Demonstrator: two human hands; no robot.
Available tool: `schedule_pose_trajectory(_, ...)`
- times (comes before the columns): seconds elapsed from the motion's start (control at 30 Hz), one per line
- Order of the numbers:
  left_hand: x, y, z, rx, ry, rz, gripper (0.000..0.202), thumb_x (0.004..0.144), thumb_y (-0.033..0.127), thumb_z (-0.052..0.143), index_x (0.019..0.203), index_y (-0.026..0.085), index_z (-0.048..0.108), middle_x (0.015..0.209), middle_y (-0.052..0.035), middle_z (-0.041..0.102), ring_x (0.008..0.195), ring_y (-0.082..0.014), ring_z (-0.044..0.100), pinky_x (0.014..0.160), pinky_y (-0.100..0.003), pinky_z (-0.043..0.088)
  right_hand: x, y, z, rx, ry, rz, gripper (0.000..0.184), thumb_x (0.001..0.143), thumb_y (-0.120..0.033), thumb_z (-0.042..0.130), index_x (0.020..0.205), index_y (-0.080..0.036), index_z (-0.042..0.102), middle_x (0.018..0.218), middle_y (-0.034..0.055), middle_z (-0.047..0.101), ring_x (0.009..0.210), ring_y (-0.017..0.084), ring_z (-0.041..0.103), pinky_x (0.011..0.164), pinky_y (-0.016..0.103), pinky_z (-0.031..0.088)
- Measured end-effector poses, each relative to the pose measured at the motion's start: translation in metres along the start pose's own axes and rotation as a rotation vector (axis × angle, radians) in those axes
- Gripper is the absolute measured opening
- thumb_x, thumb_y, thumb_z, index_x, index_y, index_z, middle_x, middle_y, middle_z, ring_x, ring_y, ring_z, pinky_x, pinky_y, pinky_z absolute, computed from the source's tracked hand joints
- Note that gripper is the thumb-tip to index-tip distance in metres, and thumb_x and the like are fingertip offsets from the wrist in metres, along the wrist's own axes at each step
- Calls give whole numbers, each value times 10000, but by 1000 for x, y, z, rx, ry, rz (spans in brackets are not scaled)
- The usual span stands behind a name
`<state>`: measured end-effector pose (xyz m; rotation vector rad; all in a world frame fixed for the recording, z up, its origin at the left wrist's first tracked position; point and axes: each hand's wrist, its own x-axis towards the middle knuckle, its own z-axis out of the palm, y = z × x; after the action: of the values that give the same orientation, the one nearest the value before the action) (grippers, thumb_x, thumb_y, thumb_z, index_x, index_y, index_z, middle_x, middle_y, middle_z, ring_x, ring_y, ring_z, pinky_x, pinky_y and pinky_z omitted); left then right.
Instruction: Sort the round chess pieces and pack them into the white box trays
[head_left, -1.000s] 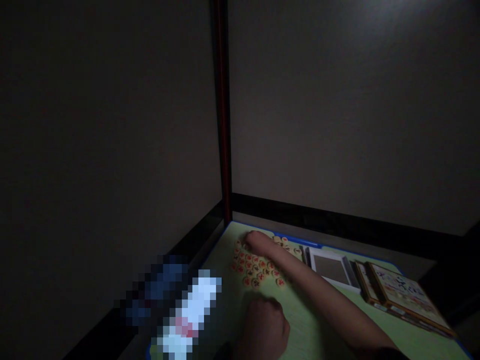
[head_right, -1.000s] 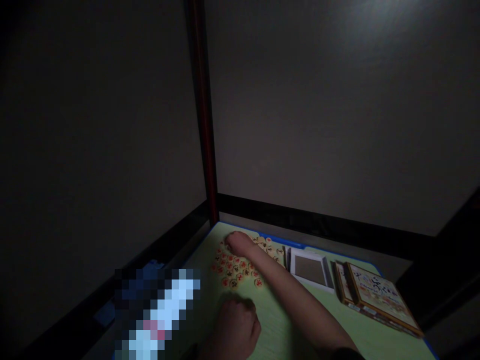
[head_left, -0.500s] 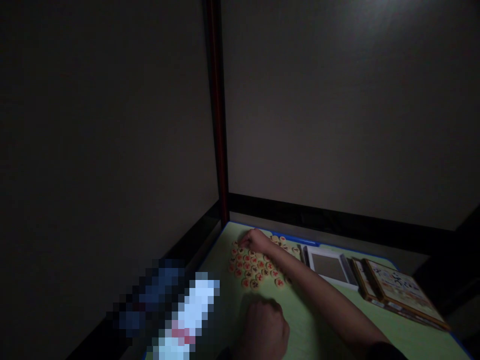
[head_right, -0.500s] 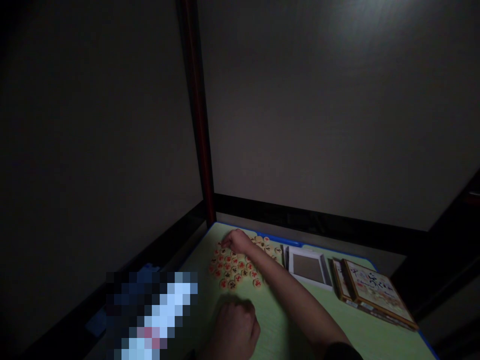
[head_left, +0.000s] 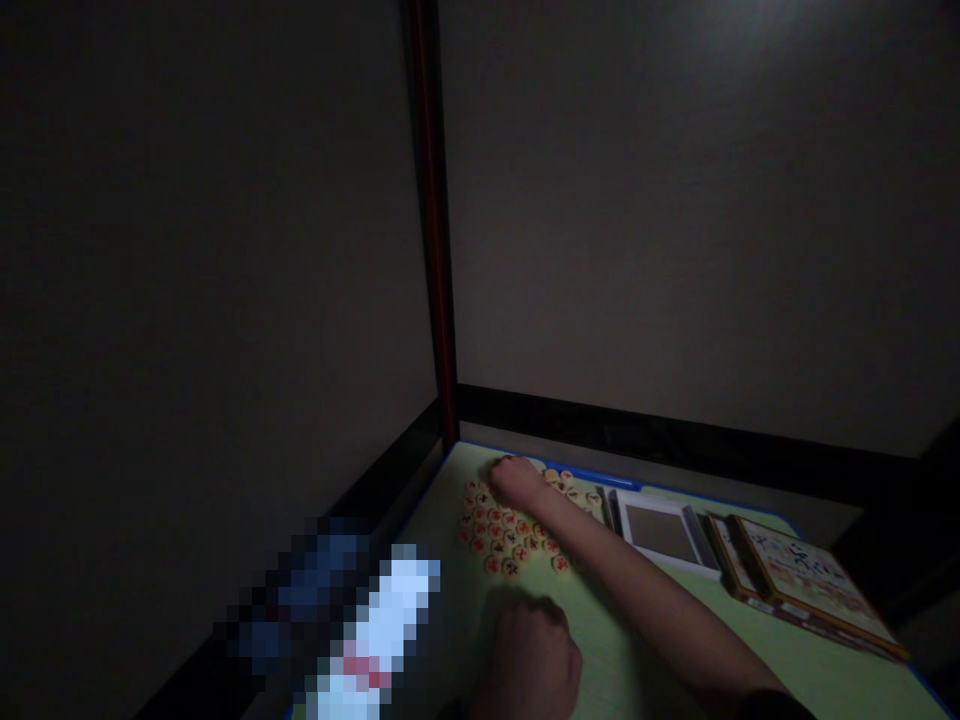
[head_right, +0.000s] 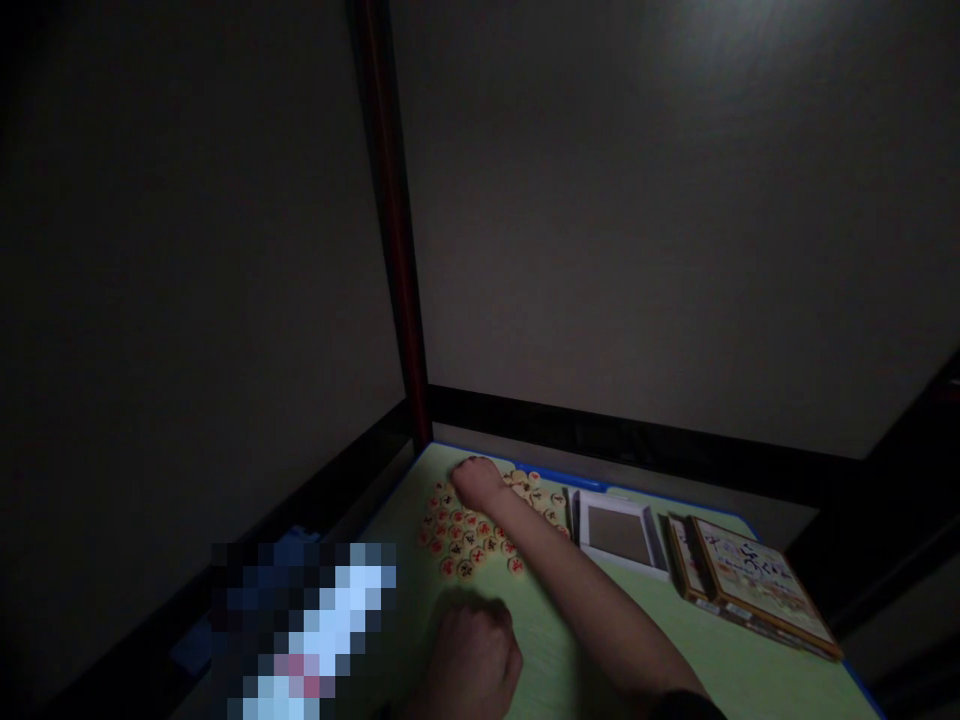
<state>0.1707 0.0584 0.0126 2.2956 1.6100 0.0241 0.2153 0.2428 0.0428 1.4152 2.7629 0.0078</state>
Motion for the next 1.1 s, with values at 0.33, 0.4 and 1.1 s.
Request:
schedule_pose_trajectory(0.33, -1, 0, 2, -7, 11, -11, 328, 886, 183, 426, 1033, 100, 708, 987, -189, 727, 912, -299, 682, 776, -392, 477, 3, 12, 1, 96, 8, -59, 387, 818, -56, 550, 1180, -105, 677, 1059, 177, 745, 967, 259, 711, 752, 276, 499)
schedule_pose_trajectory(0.4, -1, 0, 2, 3, -2, -18, 326, 887, 178, 422, 1025, 100, 707, 986, -188, 728, 908, -300, 684, 771, -393, 479, 4, 16, 2, 145, 13, -80, 354, 795, -63, 576, 1110, -138, 721, 1020, 124, 762, 928, 225, 715, 745, 247, 489)
schedule_pose_trajectory(1.1, 1, 2, -5, -12, -34, -19, 327, 876, 157, 450, 1055, 85, 714, 1025, -196, 728, 959, -314, 694, 833, -419, 521, 19, 7, -3, 154, 30, -42, 255, 841, -145, 604, 1025, -177, 779, 1047, 127, 760, 983, 238, 706, 805, 252, 495)
